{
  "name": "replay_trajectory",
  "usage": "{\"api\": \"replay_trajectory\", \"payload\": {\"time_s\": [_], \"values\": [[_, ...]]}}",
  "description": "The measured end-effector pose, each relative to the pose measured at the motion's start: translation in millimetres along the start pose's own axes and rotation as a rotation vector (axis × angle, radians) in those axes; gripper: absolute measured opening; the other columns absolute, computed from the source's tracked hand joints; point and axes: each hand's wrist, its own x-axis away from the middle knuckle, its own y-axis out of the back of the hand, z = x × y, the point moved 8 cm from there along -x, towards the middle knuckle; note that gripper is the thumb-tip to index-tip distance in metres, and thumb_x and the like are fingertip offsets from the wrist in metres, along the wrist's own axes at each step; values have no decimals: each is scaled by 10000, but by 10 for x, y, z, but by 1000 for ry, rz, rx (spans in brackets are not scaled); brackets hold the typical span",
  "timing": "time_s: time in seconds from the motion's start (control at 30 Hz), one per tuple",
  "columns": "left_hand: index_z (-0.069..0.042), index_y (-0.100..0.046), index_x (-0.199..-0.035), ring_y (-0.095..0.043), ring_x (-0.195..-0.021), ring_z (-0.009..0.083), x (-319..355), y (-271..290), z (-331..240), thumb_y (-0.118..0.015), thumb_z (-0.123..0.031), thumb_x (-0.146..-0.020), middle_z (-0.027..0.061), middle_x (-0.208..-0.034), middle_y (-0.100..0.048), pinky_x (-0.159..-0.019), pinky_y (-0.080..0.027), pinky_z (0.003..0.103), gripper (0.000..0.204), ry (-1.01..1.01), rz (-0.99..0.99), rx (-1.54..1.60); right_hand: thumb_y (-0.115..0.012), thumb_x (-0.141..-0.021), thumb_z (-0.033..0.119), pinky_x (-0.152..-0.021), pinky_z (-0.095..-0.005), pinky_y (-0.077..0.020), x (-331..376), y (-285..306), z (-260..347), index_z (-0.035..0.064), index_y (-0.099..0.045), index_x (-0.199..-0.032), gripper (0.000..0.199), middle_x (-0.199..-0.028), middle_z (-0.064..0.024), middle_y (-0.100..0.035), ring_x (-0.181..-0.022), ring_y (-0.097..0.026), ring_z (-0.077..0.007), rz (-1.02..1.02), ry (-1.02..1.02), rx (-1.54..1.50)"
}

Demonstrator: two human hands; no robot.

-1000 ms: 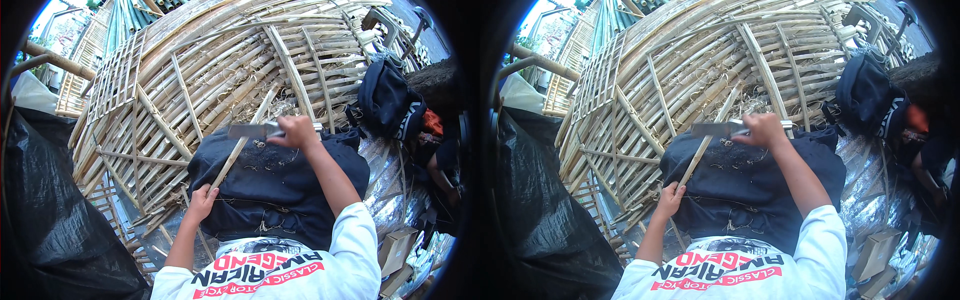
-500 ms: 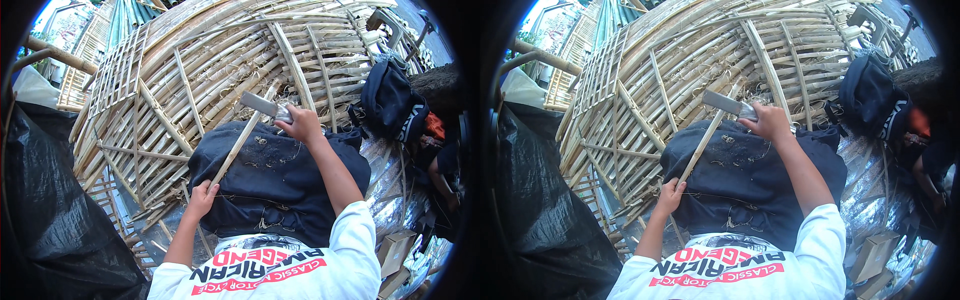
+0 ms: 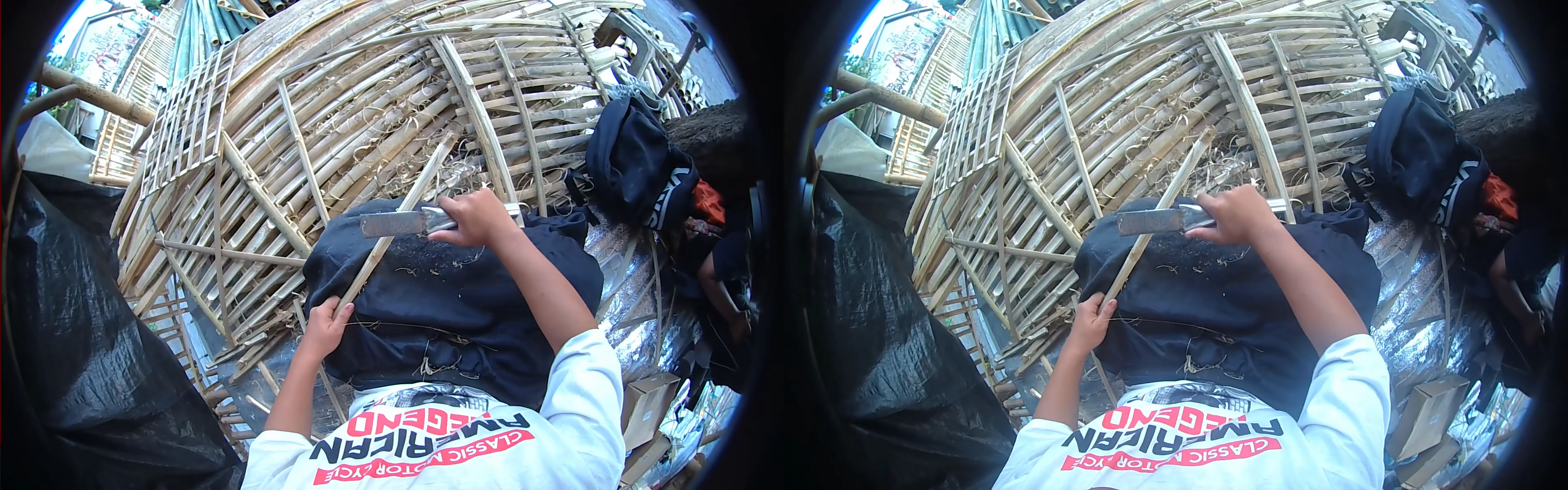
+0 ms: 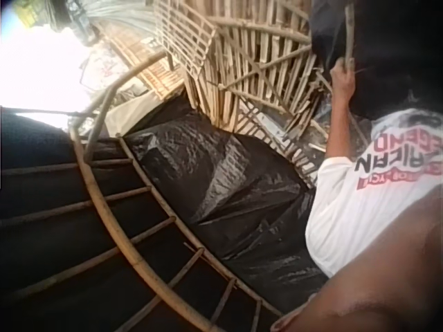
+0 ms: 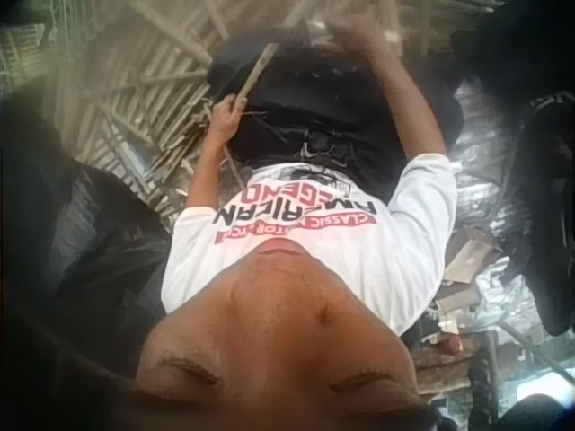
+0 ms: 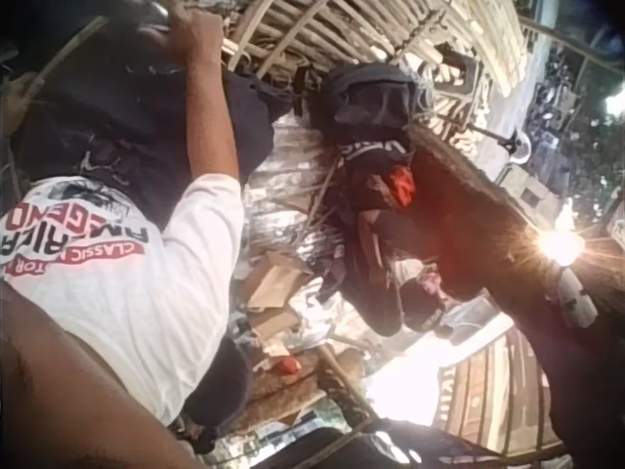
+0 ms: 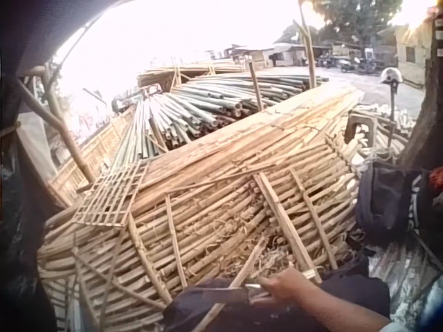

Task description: The person shapes a thin piece of wood by repeatedly shaving it with a blade, turning the wood piece over to work on different sides.

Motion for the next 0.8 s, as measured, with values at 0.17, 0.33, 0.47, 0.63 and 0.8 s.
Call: {"api": "replay_trajectory", "payload": {"time_s": [0.17,0.33,0.47,0.63,0.8], "values": [[2,-550,-795,-460,-549,94,18,-126,86,-597,-337,-985,19,-592,-483,-503,-387,301,391,155,73,204,-683,-753,680,-573,-415,-526,9,-81,-404,96,-605,-794,591,-620,-105,-647,-603,-674,-309,-248,-160,-125],[-6,-542,-794,-489,-551,82,12,-99,188,-589,-344,-991,5,-612,-488,-499,-410,284,394,159,89,266,-654,-780,689,-567,-420,-525,-78,91,-331,93,-597,-817,600,-608,-124,-631,-594,-668,-322,-225,-125,-66],[1,-539,-785,-473,-563,81,27,-90,160,-581,-341,-993,12,-609,-477,-508,-403,287,402,163,90,243,-716,-763,624,-580,-420,-523,-27,55,-177,81,-589,-810,559,-653,-121,-651,-625,-673,-328,-256,-220,-157],[12,-521,-757,-386,-599,88,-22,-110,151,-595,-310,-984,40,-595,-429,-515,-343,313,400,136,79,228,-731,-776,578,-596,-432,-535,-48,235,-386,81,-591,-805,518,-658,-123,-658,-627,-678,-330,-245,-243,-103],[23,-519,-757,-376,-594,92,15,-62,169,-604,-309,-977,55,-580,-421,-510,-339,319,407,129,54,149,-665,-794,665,-548,-419,-529,-45,181,-33,77,-599,-797,592,-630,-124,-658,-585,-679,-307,-212,-45,-33]]}}
